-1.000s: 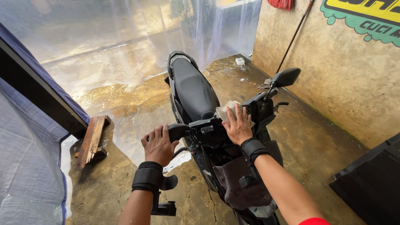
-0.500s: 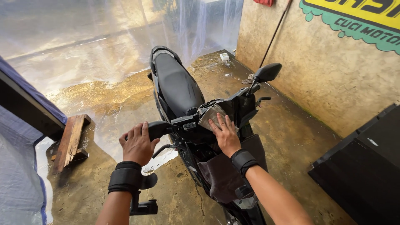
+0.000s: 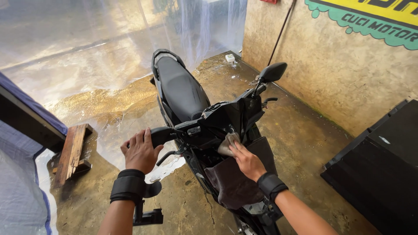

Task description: The person wipes the seat, handlebars, and front fairing of a black motorcycle using a cloth. The person moves around the vehicle to clean different sections, including the dashboard and mirrors.

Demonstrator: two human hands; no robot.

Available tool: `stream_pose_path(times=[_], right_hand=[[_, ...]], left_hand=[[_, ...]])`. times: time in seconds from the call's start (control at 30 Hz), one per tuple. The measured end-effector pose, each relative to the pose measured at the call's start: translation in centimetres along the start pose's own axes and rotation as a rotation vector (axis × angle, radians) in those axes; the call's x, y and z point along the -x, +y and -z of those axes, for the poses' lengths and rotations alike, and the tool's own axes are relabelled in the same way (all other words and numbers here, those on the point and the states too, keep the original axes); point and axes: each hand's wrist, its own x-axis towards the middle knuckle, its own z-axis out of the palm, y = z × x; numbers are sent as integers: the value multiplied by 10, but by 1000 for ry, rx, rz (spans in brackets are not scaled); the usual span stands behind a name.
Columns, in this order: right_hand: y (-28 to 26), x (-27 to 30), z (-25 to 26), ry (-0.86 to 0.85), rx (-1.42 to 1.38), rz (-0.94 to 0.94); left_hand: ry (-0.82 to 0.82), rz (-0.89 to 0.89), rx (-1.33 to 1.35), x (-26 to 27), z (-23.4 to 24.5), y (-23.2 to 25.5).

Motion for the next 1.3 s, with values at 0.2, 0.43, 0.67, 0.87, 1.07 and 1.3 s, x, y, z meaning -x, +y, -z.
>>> stream_pose_path(times=[0.2,0.43,0.67,0.87,1.07,1.3], right_hand=[[30,2,7,125,-179,-373],[69,-45,-6,269,-59,-336],[22,-39,-26,115,-236,-566],[-5,-54,-29,127,-248,-693],[-13,-56,-60,230,-203,-763],[-68,-74,-52,192,-226,-981]], left_hand=[[-30,25,17,-3,4,1],[1,4,13,-1,0,-2],[-19,7,40,1,3,3],[-82,28,83,-5,7,2],[-124,-30,170,-11,16,-8],[-144,-289,425,-22,33,-48]])
